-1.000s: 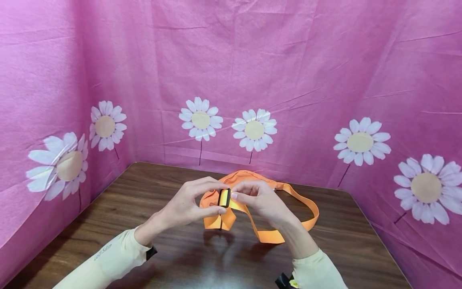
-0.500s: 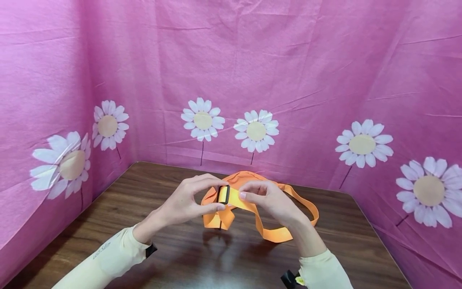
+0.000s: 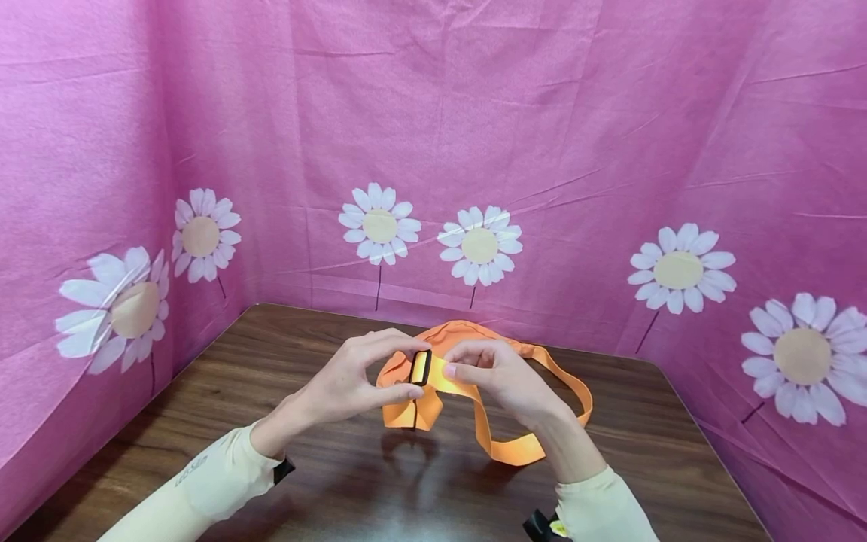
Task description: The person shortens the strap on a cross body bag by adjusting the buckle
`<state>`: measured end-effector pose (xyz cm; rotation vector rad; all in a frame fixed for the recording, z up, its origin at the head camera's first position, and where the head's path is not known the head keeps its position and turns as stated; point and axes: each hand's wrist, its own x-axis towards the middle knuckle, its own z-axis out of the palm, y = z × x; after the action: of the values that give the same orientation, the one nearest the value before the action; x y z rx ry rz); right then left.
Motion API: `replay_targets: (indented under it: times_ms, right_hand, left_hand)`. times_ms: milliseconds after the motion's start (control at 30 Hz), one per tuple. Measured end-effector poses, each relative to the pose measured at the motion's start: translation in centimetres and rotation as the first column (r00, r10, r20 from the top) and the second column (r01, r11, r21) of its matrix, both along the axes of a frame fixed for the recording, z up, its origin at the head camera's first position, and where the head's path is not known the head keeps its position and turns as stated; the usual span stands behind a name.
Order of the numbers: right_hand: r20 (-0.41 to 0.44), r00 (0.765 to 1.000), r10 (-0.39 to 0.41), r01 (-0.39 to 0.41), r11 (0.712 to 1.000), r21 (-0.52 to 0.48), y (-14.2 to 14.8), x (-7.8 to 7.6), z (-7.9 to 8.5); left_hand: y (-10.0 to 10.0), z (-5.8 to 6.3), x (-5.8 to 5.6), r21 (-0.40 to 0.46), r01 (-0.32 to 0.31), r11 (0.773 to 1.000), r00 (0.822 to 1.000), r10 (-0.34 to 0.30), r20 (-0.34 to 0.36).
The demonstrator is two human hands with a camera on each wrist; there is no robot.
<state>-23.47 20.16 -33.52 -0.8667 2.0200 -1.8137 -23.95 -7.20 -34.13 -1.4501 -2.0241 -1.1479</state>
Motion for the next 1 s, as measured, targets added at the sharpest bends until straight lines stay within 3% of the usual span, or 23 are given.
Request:
replay_targets:
  times_ms: [233, 700, 1000]
  right_hand:
    - [0.052, 0.998, 0.036, -0.032, 0.996, -0.087, 0.2, 0.0, 0.0]
    - [0.031, 0.998, -0.05, 0.05, 0.999, -0.011, -0.6, 0.7, 0.4]
    - [0.005, 1.0, -0.004, 0.004, 1.0, -0.005, -1.2, 0.5, 0.0]
  left_hand:
    - [0.1, 0.2, -0.1, 0.007, 0.012, 1.0, 1.0, -0.012, -0.01]
    - [0.2, -0.2, -0.1, 0.02, 0.04, 0.999, 0.998, -0.039, -0.044]
    - [0.6, -0.3, 0.0, 0.026, 0.071, 0.997, 0.996, -0.07, -0.05]
